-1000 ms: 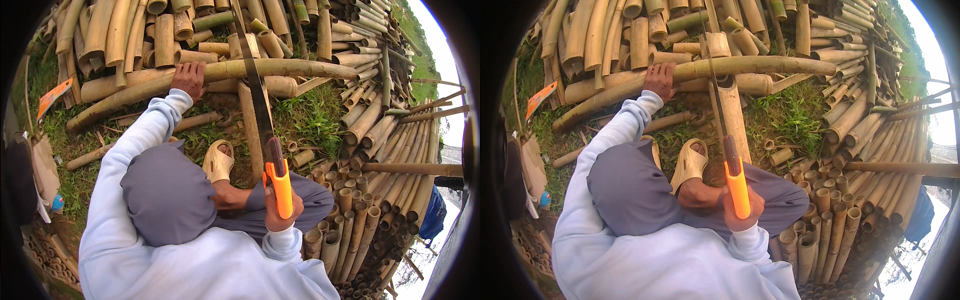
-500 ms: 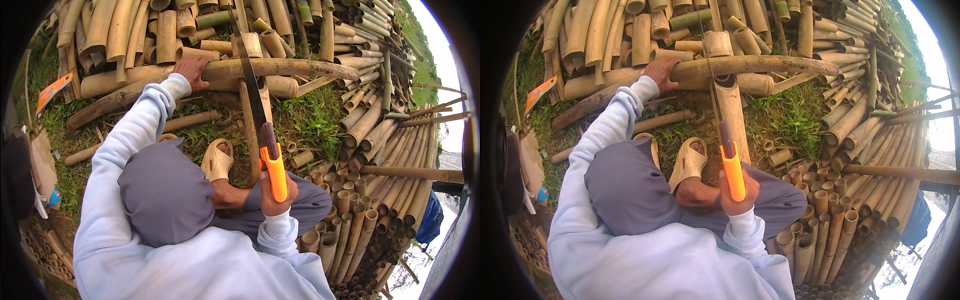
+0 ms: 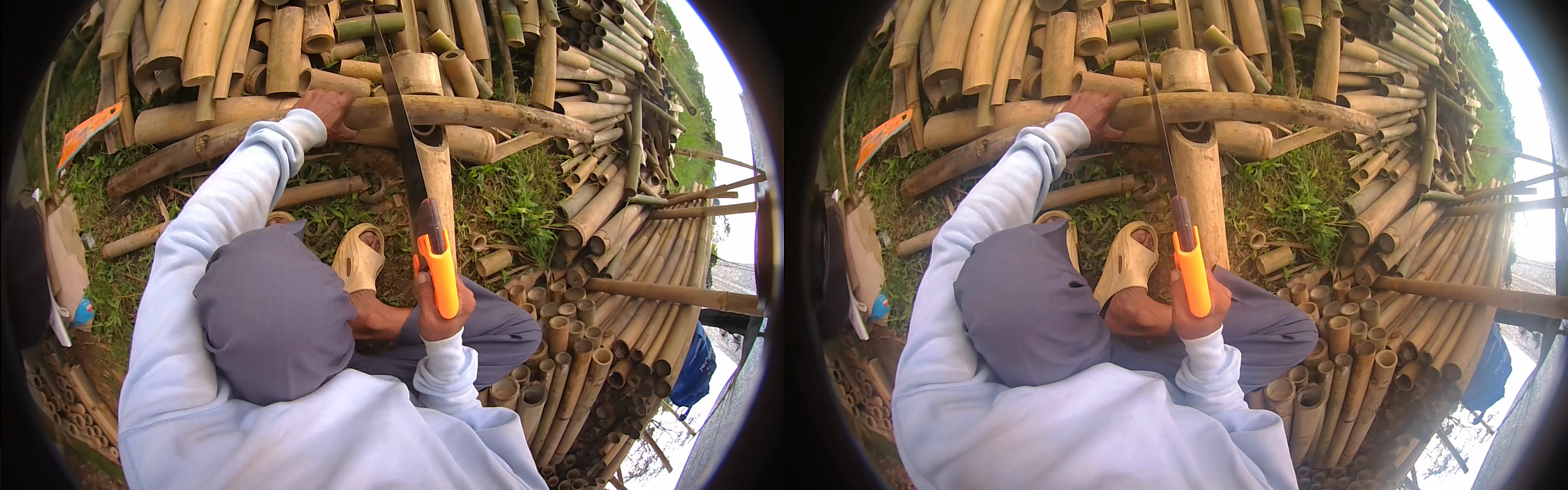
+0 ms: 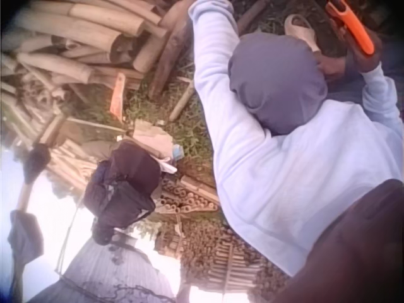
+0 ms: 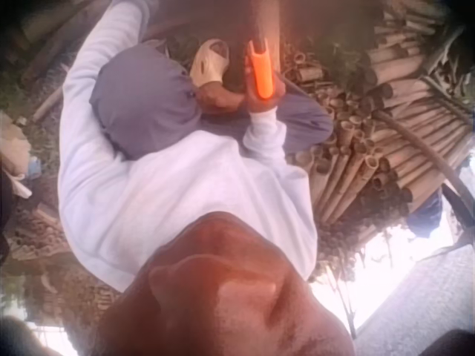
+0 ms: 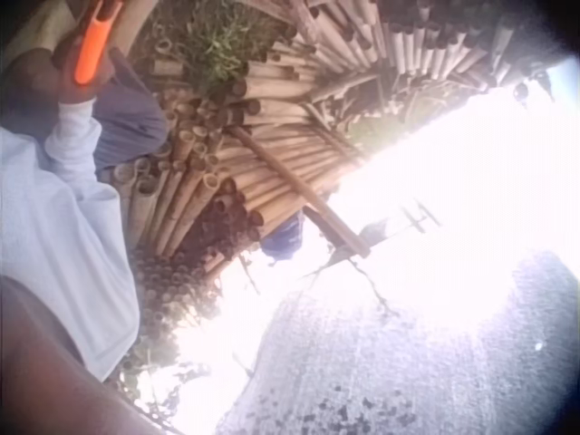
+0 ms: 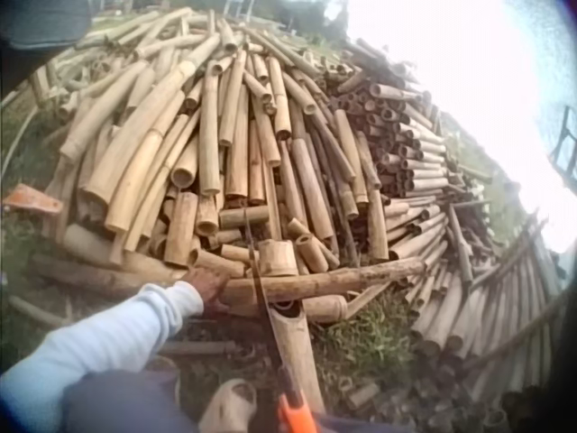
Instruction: The person sits on the ground and uses a hand saw to cut bamboo poles into shorter sections. They repeatedly position a pole, saw through it, and set the cut pieces aside among a large pile of bamboo.
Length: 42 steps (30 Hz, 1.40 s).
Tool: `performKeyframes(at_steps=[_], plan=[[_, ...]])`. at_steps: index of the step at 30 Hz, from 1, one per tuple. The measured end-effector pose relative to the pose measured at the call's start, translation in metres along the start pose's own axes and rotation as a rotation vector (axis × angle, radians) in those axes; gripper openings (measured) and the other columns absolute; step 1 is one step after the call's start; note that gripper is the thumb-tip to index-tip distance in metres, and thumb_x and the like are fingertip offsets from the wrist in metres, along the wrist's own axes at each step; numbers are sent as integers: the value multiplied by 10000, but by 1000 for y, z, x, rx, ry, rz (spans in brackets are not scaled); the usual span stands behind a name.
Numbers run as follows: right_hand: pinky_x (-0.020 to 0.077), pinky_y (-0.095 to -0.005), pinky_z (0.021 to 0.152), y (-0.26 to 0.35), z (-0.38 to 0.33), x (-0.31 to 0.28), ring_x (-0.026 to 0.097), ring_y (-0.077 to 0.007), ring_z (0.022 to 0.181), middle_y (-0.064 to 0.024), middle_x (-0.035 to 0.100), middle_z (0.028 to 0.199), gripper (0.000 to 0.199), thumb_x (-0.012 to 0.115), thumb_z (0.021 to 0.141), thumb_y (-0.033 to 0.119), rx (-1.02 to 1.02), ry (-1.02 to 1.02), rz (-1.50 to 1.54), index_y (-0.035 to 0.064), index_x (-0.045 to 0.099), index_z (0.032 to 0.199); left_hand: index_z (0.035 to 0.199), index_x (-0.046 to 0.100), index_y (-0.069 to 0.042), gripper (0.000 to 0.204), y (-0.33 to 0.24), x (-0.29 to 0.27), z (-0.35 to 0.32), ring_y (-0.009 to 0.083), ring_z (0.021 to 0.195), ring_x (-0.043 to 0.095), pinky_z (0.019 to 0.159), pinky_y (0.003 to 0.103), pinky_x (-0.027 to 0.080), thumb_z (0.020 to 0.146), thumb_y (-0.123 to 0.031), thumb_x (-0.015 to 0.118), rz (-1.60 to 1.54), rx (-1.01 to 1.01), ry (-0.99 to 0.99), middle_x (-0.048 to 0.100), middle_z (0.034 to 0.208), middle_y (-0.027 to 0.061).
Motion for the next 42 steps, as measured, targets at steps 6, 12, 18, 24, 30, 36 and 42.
performKeyframes(at_steps=[6, 12, 18, 24, 30, 36, 42], plan=[[518, -265, 677, 10, -10, 1, 641, -120, 687, -76, 696, 802, 248, 687, 903, -9, 18, 47, -145, -80, 689, 1140, 1096, 624, -42, 600, 3, 3, 1, 391, 936, 713, 851, 474, 566, 789, -536, 770, 17, -5, -27, 733, 977, 212], [455, -317, 542, 19, 6, 15, 572, -220, 517, -99, 566, 631, 91, 724, 887, 18, -22, -12, -122, -21, 665, 945, 1090, 622, -42, 597, 4, 6, 1, 390, 950, 712, 865, 468, 564, 787, -532, 776, 18, 1, -93, 735, 981, 211], [461, -248, 613, 9, 0, 18, 537, -88, 626, -40, 619, 711, 173, 681, 912, 5, 90, 100, -56, -67, 688, 1069, 1092, 618, -39, 588, 3, 4, -1, 391, 962, 710, 885, 458, 560, 794, -516, 790, 28, 2, -84, 735, 965, 210], [483, -268, 614, 3, 5, 11, 577, -127, 603, -79, 643, 706, 204, 685, 894, -2, 34, 98, -99, -59, 695, 1089, 1099, 606, -40, 594, -2, -3, -5, 391, 954, 708, 895, 454, 560, 792, -509, 801, 39, -32, -82, 733, 983, 214], [511, -273, 677, 4, -10, 8, 626, -130, 671, -96, 684, 782, 276, 684, 896, 5, 67, 119, -111, -43, 703, 1167, 1113, 601, -39, 586, 2, -2, -5, 387, 973, 710, 902, 458, 560, 791, -483, 808, 9, -50, -69, 733, 991, 213], [497, -265, 657, 10, -5, 14, 619, -120, 659, -80, 672, 759, 226, 683, 898, -10, 18, 23, -125, -62, 700, 1117, 1117, 596, -33, 587, 1, -3, -5, 387, 988, 714, 890, 465, 568, 803, -484, 803, 3, -64, -54, 730, 1012, 225], [432, -267, 564, 0, 16, 24, 519, -102, 567, -41, 593, 664, 95, 684, 911, 0, 57, 44, -36, -51, 706, 989, 1121, 595, -36, 589, 2, -2, -6, 388, 997, 711, 895, 463, 569, 815, -498, 796, -4, -59, -27, 735, 1028, 209]])
Point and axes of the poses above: each hand's wrist, its own z-axis towards the middle knuckle, its own x-axis out of the palm, y = z × x, the point moved 9 cm from there along z, towards the middle knuckle
